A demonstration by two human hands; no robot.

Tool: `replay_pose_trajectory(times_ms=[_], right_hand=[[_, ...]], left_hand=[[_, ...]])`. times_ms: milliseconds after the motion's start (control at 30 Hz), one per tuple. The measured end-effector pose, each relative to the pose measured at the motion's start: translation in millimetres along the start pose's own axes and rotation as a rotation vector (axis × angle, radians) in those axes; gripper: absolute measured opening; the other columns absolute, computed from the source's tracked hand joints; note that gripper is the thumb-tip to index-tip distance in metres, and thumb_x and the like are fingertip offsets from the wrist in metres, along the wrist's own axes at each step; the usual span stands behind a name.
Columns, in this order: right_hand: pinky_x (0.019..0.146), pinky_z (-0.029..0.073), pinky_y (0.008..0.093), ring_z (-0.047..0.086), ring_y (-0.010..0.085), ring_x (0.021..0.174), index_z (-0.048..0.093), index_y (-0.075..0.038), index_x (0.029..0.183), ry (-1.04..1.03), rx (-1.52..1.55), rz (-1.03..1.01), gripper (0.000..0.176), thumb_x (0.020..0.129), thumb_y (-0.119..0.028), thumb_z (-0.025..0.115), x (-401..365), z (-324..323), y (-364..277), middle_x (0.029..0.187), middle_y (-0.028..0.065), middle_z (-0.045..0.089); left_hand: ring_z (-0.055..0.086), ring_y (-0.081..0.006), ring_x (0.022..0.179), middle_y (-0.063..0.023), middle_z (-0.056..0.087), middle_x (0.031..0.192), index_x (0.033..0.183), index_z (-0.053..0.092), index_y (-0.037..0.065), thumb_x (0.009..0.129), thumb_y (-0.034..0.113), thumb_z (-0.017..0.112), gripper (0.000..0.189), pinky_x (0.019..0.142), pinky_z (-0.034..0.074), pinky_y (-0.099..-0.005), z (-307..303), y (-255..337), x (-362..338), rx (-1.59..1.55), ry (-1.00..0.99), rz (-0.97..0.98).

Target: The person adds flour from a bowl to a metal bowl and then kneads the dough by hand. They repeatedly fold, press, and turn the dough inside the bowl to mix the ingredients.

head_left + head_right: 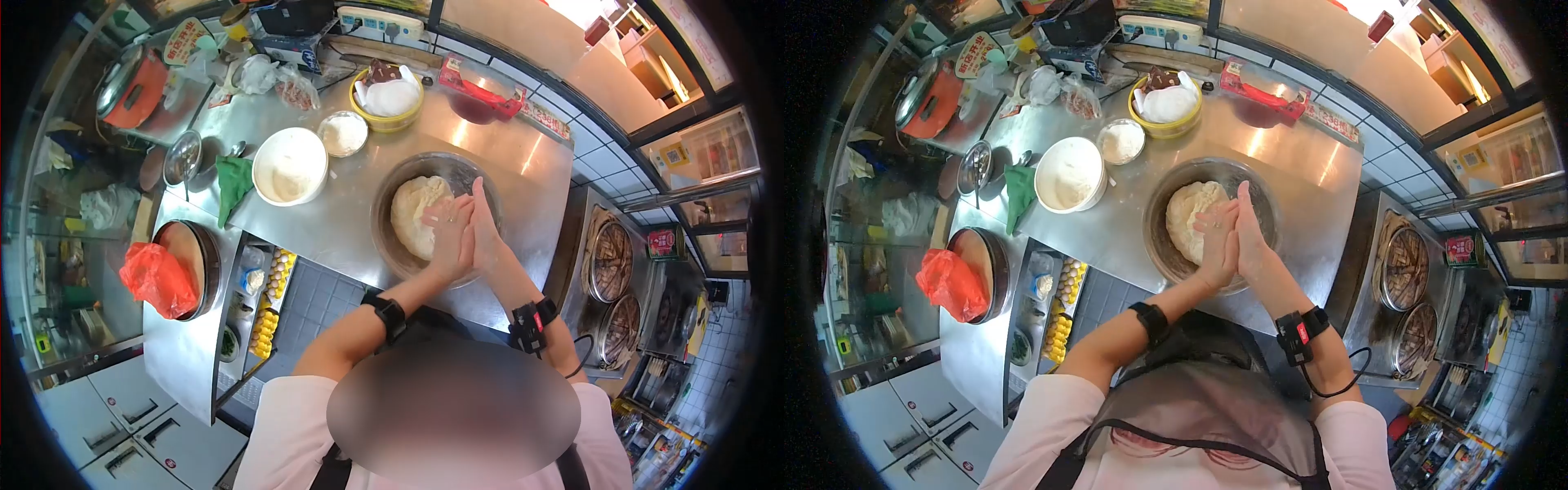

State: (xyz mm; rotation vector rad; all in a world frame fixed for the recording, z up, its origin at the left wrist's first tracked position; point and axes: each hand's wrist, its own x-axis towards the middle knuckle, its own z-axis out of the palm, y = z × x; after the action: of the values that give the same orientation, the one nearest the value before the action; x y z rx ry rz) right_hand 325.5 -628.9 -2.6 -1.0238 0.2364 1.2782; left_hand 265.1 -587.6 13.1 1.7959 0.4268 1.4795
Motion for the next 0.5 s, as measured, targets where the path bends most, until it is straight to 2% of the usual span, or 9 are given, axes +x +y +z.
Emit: replay_pose_trajectory(times_ms=[33, 100, 133, 200, 300, 333, 400, 433, 500], right_hand=[[0.081, 0.046, 0.0381, 0.052, 0.0262, 0.105, 0.04, -0.002, 0.123, 0.001, -0.009, 0.004, 0.084, 0.08, -0.073, 0.028, 6, -13, 1, 0.115, 0.0135, 0.05], [0.091, 0.041, 0.0344, 0.049, 0.0203, 0.111, 0.039, -0.005, 0.125, -1.093, 0.59, 0.433, 0.077, 0.083, -0.069, 0.031, 18, -40, 0, 0.118, 0.0104, 0.05], [0.091, 0.041, 0.0344, 0.049, 0.0203, 0.111, 0.039, -0.005, 0.125, -1.089, 0.59, 0.435, 0.077, 0.083, -0.069, 0.031, 15, -35, 0, 0.118, 0.0104, 0.05], [0.089, 0.042, 0.0344, 0.051, 0.0188, 0.106, 0.046, -0.004, 0.116, -0.609, 0.279, 0.27, 0.073, 0.084, -0.068, 0.031, -6, -7, -4, 0.112, 0.0101, 0.054], [0.087, 0.044, 0.0345, 0.055, 0.0166, 0.099, 0.057, -0.004, 0.103, 0.113, -0.183, 0.005, 0.069, 0.085, -0.065, 0.031, -30, 25, -11, 0.103, 0.0097, 0.059], [0.087, 0.044, 0.0345, 0.055, 0.0166, 0.099, 0.057, -0.004, 0.103, 0.117, -0.179, 0.008, 0.069, 0.085, -0.065, 0.031, -30, 24, -10, 0.103, 0.0097, 0.059], [0.09, 0.042, 0.0318, 0.055, 0.0179, 0.1, 0.054, -0.005, 0.109, 0.081, -0.146, -0.097, 0.065, 0.087, -0.062, 0.03, -30, 24, -11, 0.105, 0.0071, 0.058], [0.09, 0.042, 0.0318, 0.055, 0.0179, 0.1, 0.054, -0.005, 0.109, 0.083, -0.144, -0.099, 0.065, 0.087, -0.062, 0.03, -28, 22, -9, 0.105, 0.0071, 0.058], [0.099, 0.035, 0.0309, 0.045, 0.0181, 0.116, 0.041, -0.006, 0.127, -0.039, -0.095, -0.151, 0.065, 0.09, -0.058, 0.029, -21, 16, 0, 0.125, 0.0082, 0.047]], left_hand=[[0.055, -0.0369, 0.058, -0.0177, 0.057, 0.067, 0.082, 0.056, 0.008, 0.086, 0.02, 0.039, 0.021, 0.053, 0.041, -0.0455, -3, -21, -16, 0.001, 0.008, -0.004], [0.031, -0.0352, 0.128, -0.0178, 0.039, 0.135, 0.134, 0.039, 0.019, 0.089, 0.054, 0.034, 0.057, 0.11, 0.01, -0.047, -13, -83, -61, -0.222, -0.798, -0.164], [0.031, -0.0352, 0.128, -0.0178, 0.039, 0.135, 0.134, 0.039, 0.019, 0.089, 0.054, 0.034, 0.057, 0.11, 0.01, -0.047, -14, -75, -52, -0.224, -0.796, -0.167], [0.056, -0.0374, 0.06, -0.0186, 0.059, 0.07, 0.083, 0.058, 0.007, 0.087, 0.021, 0.039, 0.025, 0.056, 0.041, -0.0459, -18, -48, -19, -0.1, -0.623, -0.15], [0.056, -0.0375, 0.063, -0.0199, 0.06, 0.073, 0.079, 0.06, 0.004, 0.089, 0.026, 0.037, 0.033, 0.058, 0.041, -0.0475, -11, -39, -11, 0.041, -0.728, -0.364], [0.056, -0.0375, 0.063, -0.0199, 0.06, 0.073, 0.079, 0.06, 0.004, 0.089, 0.026, 0.037, 0.033, 0.058, 0.041, -0.0475, -6, -35, -11, 0.039, -0.733, -0.369], [0.055, -0.0341, 0.06, -0.0209, 0.056, 0.063, 0.07, 0.056, -0.003, 0.089, 0.038, 0.041, 0.048, 0.058, 0.041, -0.0409, 9, -33, -7, 0.004, -0.535, -0.753], [0.055, -0.0341, 0.06, -0.0209, 0.056, 0.063, 0.07, 0.056, -0.003, 0.089, 0.038, 0.041, 0.048, 0.058, 0.041, -0.0409, 17, -37, -9, 0.003, -0.539, -0.752], [0.054, -0.0311, 0.057, -0.0195, 0.053, 0.055, 0.067, 0.055, -0.003, 0.089, 0.039, 0.04, 0.05, 0.059, 0.041, -0.0406, 30, -56, -15, 0.11, -0.386, -0.929]])
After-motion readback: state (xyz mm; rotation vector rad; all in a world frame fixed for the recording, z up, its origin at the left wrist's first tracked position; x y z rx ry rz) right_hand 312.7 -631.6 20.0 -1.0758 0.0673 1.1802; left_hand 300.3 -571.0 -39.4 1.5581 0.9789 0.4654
